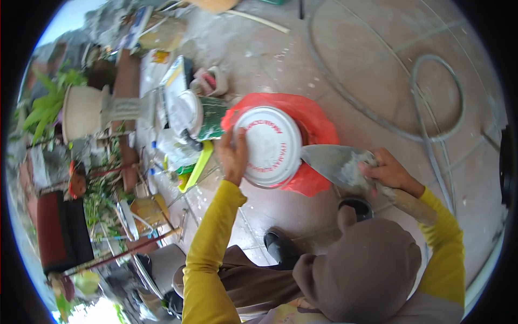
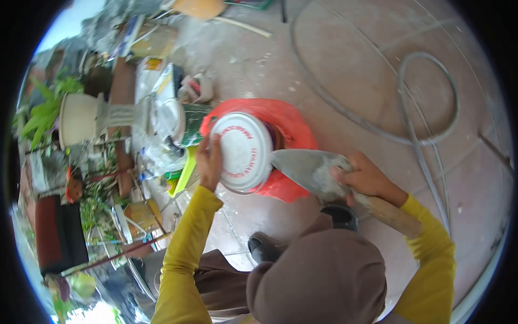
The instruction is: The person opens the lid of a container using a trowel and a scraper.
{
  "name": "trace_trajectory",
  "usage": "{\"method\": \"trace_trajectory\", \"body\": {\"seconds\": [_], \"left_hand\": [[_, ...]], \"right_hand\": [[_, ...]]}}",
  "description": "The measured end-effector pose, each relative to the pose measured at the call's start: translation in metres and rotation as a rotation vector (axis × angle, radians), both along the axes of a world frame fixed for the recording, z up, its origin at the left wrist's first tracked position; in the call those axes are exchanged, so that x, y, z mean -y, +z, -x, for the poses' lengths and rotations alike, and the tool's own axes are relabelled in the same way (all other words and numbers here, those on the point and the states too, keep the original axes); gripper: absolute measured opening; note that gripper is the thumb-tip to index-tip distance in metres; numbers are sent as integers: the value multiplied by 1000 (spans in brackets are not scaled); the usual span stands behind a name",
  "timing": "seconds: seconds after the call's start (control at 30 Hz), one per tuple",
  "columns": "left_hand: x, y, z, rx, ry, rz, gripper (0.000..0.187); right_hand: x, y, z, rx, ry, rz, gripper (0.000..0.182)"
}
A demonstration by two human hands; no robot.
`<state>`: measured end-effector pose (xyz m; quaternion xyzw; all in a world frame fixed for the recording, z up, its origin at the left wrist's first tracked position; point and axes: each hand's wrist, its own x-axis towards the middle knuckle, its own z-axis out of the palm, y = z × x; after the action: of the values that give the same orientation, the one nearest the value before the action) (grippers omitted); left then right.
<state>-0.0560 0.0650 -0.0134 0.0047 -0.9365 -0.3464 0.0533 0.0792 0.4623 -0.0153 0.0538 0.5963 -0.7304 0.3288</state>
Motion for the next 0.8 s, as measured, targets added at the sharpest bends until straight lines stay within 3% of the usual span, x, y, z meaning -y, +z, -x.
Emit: {"method": "trace_trajectory", "body": {"seconds": [0.17, 0.3, 0.43, 0.53, 0.6, 0.7, 0.8], "left_hand": [[-23, 20, -10, -35, 44, 0, 52], [-13, 15, -10, 131, 239, -419, 52], [-16, 7, -28, -138, 41, -37, 56], [-23, 23, -28, -224, -123, 177, 61], [-16, 20, -15, -126, -243, -70, 65], [-21, 31, -4, -71, -362, -99, 65], [-23, 31, -5, -4, -331, -168, 64]], "right_hand": [[2, -34, -10, 42, -11, 126, 30], [4, -28, -14, 109, -25, 221, 32], [10, -10, -15, 153, -102, 232, 34], [12, -17, -25, -173, -120, 3, 35], [8, -15, -25, -36, -68, -21, 35], [12, -17, -21, 144, -125, 188, 32], [11, -4, -14, 137, -124, 197, 32]]}}
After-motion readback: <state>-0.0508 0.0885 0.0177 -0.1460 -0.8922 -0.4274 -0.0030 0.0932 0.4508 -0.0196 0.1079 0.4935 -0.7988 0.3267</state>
